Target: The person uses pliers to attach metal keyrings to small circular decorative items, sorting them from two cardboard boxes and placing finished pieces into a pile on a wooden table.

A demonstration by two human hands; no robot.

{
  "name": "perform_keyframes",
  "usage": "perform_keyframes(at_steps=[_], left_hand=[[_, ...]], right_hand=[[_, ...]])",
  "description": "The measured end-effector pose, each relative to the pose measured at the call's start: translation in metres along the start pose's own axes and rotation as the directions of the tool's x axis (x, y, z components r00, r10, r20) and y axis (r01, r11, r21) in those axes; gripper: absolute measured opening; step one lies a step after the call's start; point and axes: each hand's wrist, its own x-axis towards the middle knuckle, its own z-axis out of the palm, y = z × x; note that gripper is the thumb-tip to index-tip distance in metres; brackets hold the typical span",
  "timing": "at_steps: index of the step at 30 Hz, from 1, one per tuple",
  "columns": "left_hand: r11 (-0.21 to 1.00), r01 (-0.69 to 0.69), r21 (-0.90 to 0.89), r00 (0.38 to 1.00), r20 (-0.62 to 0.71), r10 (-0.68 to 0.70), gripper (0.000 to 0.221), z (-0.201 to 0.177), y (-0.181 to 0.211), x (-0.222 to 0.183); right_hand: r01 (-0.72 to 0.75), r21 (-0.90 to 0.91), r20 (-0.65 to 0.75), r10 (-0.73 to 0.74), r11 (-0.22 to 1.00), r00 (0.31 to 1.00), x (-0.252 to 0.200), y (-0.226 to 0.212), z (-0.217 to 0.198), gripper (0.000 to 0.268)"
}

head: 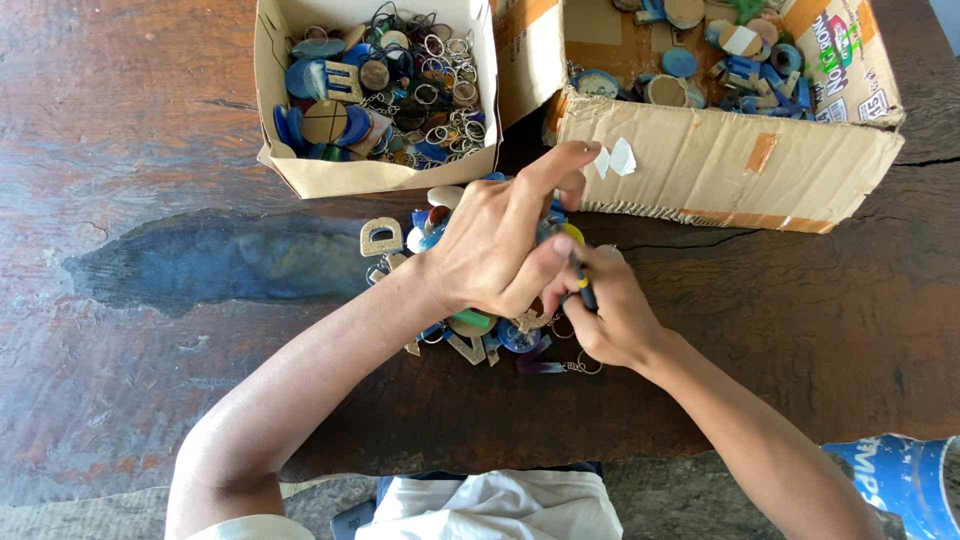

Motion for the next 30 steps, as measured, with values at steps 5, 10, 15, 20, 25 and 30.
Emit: perform_keyframes(at_steps=[5,10,15,20,25,30], left_hand=[[0.992,-0.004,-0.129,0.998,-0.060,-0.003,0.030,-0.012,0.018,0.020],[0.976,-0.035,-0.214,0.992,-0.123,0.009,0.022,-0.012,0.019,0.026],[0.956,0.081,-0.283,0.992,-0.074,-0.106,0.015,-0.014,0.016,0.027],[0.955,0.095,-0.281,0.995,-0.008,-0.102,0.017,-0.020,0.012,0.030],[0.959,0.064,-0.277,0.995,0.092,-0.040,0.017,-0.027,0.005,0.030],[0.966,0.032,-0.256,0.988,0.154,0.008,0.019,-0.030,0.005,0.030]], right_hand=[[0.022,-0.277,-0.186,-0.076,0.961,0.980,-0.009,0.011,-0.003,0.022],[0.035,-0.445,-0.236,-0.155,0.895,0.959,-0.010,0.020,-0.005,0.021],[0.042,-0.576,-0.265,-0.235,0.816,0.935,-0.009,0.021,-0.004,0.017],[0.065,-0.659,-0.259,-0.307,0.749,0.916,-0.008,0.024,-0.007,0.014],[0.053,-0.689,-0.241,-0.297,0.722,0.924,-0.008,0.027,-0.007,0.008],[0.049,-0.717,-0.183,-0.255,0.696,0.949,-0.008,0.034,-0.010,0.015]])
